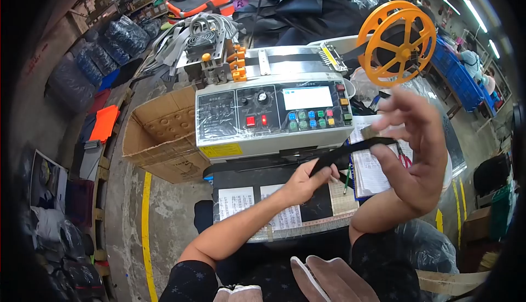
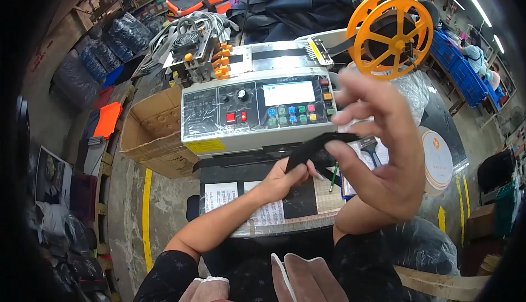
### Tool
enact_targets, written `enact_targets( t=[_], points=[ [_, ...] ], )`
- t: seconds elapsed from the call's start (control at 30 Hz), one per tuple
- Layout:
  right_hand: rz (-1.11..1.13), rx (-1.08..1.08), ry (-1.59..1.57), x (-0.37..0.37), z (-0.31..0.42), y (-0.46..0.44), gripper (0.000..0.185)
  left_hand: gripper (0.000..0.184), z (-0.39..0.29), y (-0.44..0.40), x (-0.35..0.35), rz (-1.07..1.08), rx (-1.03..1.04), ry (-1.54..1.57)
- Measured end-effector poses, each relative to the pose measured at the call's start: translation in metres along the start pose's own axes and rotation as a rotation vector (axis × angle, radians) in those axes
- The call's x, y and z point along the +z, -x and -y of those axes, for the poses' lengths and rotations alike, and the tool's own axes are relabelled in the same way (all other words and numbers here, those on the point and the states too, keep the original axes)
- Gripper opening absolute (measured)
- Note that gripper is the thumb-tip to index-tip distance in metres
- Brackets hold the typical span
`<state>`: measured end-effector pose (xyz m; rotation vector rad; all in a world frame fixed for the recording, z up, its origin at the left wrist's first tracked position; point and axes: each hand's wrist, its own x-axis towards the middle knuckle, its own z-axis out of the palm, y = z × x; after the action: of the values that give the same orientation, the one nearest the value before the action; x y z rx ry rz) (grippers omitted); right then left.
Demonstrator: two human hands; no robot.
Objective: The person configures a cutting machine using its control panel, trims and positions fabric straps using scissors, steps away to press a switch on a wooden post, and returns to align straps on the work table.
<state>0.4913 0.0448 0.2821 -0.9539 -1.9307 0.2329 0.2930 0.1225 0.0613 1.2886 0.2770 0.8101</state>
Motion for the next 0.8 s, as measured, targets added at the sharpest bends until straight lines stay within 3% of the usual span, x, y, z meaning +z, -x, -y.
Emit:
enact_targets(
  t=[0.07,0.1,0.17,0.27,0.37,0.47,0.53,0.63,0.7,0.77,0.8],
  points=[
    [-0.062,0.091,-0.078,0.014,0.003,-0.006,0.095,0.033,0.007,-0.001,-0.006,-0.095,0.101,-0.054],
    [0.063,0.147,0.015,0.011,0.004,-0.01,0.113,0.033,0.009,0.0,-0.009,-0.141,0.116,-0.066],
    [0.03,0.022,0.045,0.025,-0.006,-0.016,0.118,0.033,0.015,-0.001,-0.012,-0.227,0.151,-0.075],
    [-0.059,0.088,0.041,0.045,-0.008,-0.024,0.136,0.034,0.018,0.001,-0.013,-0.279,0.156,0.002],
    [-0.17,0.298,-0.002,0.057,0.001,-0.029,0.142,0.037,0.012,0.0,-0.006,-0.335,0.152,0.05],
    [-0.172,0.227,0.024,0.056,-0.004,-0.029,0.137,0.038,0.007,0.0,-0.007,-0.305,0.111,0.025],
    [-0.113,0.214,0.031,0.05,-0.005,-0.024,0.123,0.038,0.006,0.002,-0.013,-0.245,0.115,-0.062],
    [-0.038,0.113,-0.108,0.037,-0.014,-0.022,0.109,0.022,-0.049,0.005,-0.006,0.027,0.028,-0.332],
    [-0.185,0.097,-0.291,0.041,-0.01,-0.013,0.099,0.02,-0.062,0.01,-0.008,0.072,-0.044,-0.208],
    [-0.185,0.066,-0.369,0.037,-0.01,-0.012,0.089,0.027,-0.077,0.024,-0.014,0.09,-0.12,-0.154],
    [-0.108,0.047,-0.425,0.031,-0.025,-0.007,0.071,0.027,-0.081,0.034,-0.024,0.108,-0.163,-0.077]
  ],
)
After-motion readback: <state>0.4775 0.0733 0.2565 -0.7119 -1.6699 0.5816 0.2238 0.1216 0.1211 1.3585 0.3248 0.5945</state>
